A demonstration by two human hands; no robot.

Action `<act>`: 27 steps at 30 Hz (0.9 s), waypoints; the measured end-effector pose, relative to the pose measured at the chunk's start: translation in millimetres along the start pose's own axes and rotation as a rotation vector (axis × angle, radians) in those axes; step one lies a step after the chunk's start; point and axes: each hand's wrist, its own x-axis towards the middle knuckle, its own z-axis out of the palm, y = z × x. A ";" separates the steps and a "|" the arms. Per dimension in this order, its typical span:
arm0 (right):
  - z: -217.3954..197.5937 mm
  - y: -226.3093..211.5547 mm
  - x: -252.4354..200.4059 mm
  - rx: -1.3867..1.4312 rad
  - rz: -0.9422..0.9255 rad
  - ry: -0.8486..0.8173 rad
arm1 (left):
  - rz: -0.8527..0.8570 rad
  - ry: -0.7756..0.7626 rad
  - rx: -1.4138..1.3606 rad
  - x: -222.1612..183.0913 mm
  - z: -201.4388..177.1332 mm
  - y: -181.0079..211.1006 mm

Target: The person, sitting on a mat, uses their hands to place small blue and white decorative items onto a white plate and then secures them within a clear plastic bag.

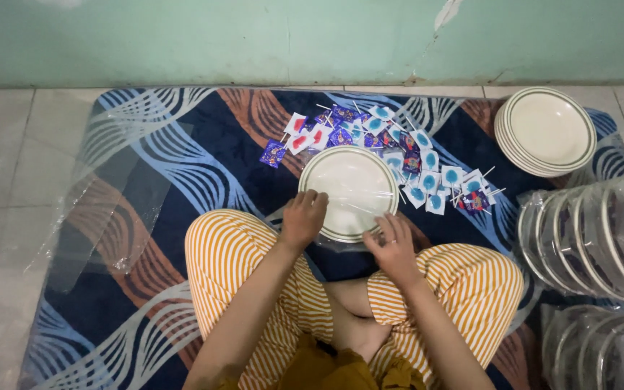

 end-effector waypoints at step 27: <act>47.5 288.8 -103.0 -0.050 1.030 -0.688 | 0.122 0.011 -0.382 19.6 -40.0 24.3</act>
